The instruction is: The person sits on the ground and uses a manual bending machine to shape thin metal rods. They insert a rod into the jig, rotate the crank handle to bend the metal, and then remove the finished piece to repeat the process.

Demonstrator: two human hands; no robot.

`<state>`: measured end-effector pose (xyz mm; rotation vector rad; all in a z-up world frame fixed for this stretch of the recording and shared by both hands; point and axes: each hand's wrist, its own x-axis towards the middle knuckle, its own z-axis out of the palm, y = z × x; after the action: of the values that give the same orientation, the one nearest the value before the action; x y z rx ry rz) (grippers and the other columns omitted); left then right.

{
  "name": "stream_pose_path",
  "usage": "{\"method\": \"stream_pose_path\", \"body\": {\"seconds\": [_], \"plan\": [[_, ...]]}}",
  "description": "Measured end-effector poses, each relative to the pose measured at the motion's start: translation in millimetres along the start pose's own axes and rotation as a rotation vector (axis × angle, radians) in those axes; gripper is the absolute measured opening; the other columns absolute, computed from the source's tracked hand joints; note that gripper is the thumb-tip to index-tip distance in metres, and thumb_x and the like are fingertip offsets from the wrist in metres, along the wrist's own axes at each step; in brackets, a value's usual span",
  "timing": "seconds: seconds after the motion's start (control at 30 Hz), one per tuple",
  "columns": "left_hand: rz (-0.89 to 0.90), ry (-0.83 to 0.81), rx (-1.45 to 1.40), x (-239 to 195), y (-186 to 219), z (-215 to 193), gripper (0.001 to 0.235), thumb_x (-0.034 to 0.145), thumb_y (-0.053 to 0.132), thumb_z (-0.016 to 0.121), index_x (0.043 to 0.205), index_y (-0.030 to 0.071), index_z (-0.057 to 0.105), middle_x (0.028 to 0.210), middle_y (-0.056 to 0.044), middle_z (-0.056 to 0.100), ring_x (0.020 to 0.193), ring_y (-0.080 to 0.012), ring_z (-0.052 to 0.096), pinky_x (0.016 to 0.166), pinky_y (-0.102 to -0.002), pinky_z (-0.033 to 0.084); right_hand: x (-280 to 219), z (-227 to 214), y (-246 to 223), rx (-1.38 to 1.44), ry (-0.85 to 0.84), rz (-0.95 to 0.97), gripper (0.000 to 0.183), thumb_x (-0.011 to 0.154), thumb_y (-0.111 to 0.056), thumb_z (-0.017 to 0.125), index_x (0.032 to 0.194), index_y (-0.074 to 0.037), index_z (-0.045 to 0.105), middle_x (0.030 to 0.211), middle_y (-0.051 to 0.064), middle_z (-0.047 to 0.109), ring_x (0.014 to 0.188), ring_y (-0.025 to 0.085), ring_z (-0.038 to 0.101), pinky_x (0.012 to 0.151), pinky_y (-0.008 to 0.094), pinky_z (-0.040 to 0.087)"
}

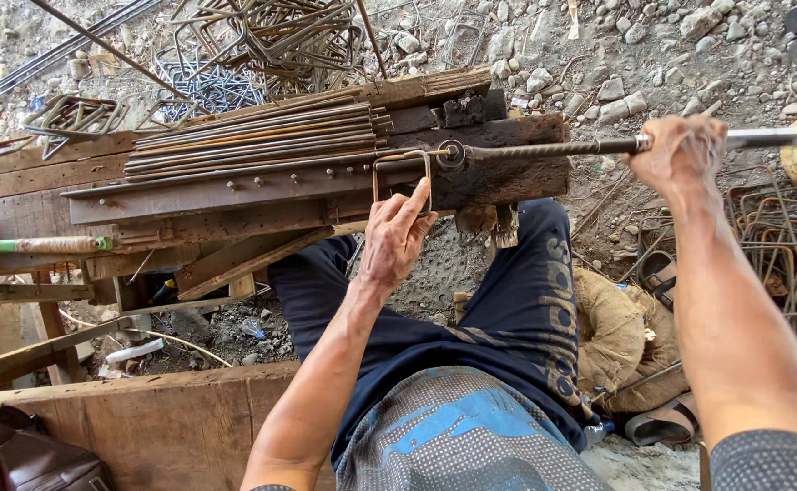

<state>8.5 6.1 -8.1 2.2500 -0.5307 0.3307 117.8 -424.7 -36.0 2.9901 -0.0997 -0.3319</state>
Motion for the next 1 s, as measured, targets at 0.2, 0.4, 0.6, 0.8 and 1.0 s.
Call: {"method": "stream_pose_path", "body": {"seconds": [0.2, 0.4, 0.6, 0.8, 1.0], "plan": [[0.022, -0.088, 0.113, 3, -3, -2, 0.054, 0.102, 0.020, 0.067, 0.149, 0.008, 0.044, 0.084, 0.000, 0.050, 0.074, -0.0181, 0.047, 0.073, -0.035, 0.036, 72, -40, -26, -0.218, -0.195, -0.054, 0.048, 0.107, -0.056, 0.047, 0.074, -0.022, 0.055, 0.069, 0.000, 0.051, 0.068, 0.019, 0.050, 0.086, 0.034, 0.042], [0.000, -0.159, 0.183, 9, 4, -6, 0.054, 0.100, 0.018, 0.069, 0.147, 0.006, 0.046, 0.083, -0.002, 0.051, 0.073, -0.0213, 0.050, 0.067, -0.037, 0.034, 138, -76, -69, 0.048, -0.464, 0.129, 0.047, 0.106, -0.062, 0.039, 0.076, -0.026, 0.035, 0.069, -0.001, 0.028, 0.063, 0.018, 0.030, 0.063, 0.031, 0.032], [-0.022, -0.183, 0.339, 12, 8, 5, 0.055, 0.099, 0.018, 0.070, 0.146, 0.005, 0.046, 0.082, -0.002, 0.051, 0.072, -0.0226, 0.051, 0.068, -0.038, 0.036, 187, -49, -77, -0.166, -0.230, -0.196, 0.028, 0.103, -0.035, 0.067, 0.100, -0.007, 0.072, 0.073, 0.005, 0.062, 0.059, 0.020, 0.059, 0.048, 0.034, 0.055], [-0.066, -0.261, 0.332, 20, 22, -10, 0.052, 0.100, 0.014, 0.065, 0.147, 0.001, 0.044, 0.082, -0.003, 0.054, 0.069, -0.0224, 0.051, 0.066, -0.037, 0.036, 200, -38, -81, -0.050, -0.362, -0.118, 0.040, 0.111, -0.036, 0.058, 0.095, -0.001, 0.068, 0.072, 0.008, 0.058, 0.053, 0.021, 0.052, 0.048, 0.036, 0.052], [-0.056, -0.297, 0.308, 20, 16, -12, 0.057, 0.095, 0.016, 0.071, 0.145, 0.004, 0.046, 0.081, -0.003, 0.053, 0.067, -0.0228, 0.053, 0.064, -0.036, 0.035, 193, -33, -69, -0.294, -0.245, -0.229, 0.029, 0.110, -0.029, 0.054, 0.096, -0.006, 0.067, 0.066, 0.000, 0.052, 0.046, 0.011, 0.042, 0.037, 0.025, 0.044]]}}
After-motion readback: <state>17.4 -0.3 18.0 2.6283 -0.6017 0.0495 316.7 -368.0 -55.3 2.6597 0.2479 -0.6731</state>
